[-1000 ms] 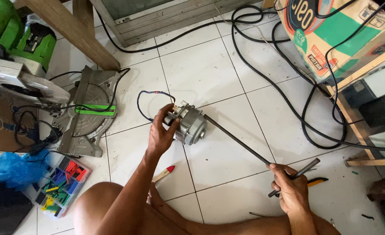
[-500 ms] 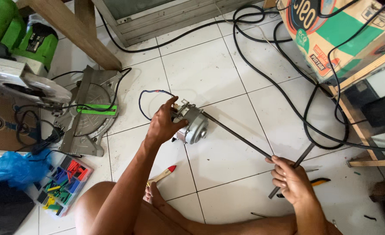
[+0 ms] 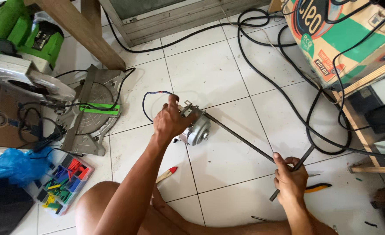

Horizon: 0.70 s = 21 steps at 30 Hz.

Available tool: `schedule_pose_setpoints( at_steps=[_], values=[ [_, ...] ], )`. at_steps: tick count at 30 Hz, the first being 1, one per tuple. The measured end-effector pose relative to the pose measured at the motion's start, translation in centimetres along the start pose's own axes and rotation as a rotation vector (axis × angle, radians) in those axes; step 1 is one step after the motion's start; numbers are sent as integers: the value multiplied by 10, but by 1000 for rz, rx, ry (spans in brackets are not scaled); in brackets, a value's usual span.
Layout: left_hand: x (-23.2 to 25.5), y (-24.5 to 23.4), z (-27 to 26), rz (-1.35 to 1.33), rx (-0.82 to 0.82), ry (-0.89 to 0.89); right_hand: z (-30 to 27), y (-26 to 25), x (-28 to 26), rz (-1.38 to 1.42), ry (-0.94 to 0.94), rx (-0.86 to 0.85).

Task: The person sits on the floor and uses a long metal rod to rotate the shaft of a small electric motor. They then use a screwdriver to tighten screws on the motor's mounting bracket and casing.

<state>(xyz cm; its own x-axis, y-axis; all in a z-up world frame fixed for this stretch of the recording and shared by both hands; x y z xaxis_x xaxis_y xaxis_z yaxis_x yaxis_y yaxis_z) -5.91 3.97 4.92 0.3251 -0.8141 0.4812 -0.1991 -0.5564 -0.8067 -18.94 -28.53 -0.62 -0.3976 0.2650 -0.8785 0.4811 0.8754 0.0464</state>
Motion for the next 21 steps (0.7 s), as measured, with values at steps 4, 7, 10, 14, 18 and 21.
schedule_pose_setpoints(
  at_steps=[4,7,10,14,18,21],
  values=[
    [14,18,31,339,-139,-109,9,-3,12,-57,-35,43],
    [9,34,48,497,-144,-55,12,-3,17,-133,-141,134],
    [7,31,56,551,-187,-38,7,-1,13,-182,-187,169],
    [2,31,68,572,-259,-56,21,-17,31,-469,-666,146],
    [13,6,64,369,-373,-91,39,-40,50,-593,-868,58],
    [11,2,71,231,-452,-181,26,-38,29,-487,-708,-170]
  ],
)
Point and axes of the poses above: each hand's wrist, its own z-axis towards the middle knuckle, its own y-axis out of the palm, x = y × z, the point moved 1 cm from there along z, towards the middle knuckle, and after that the axes turned 7 degrees about -x, right-handed, at the moved point
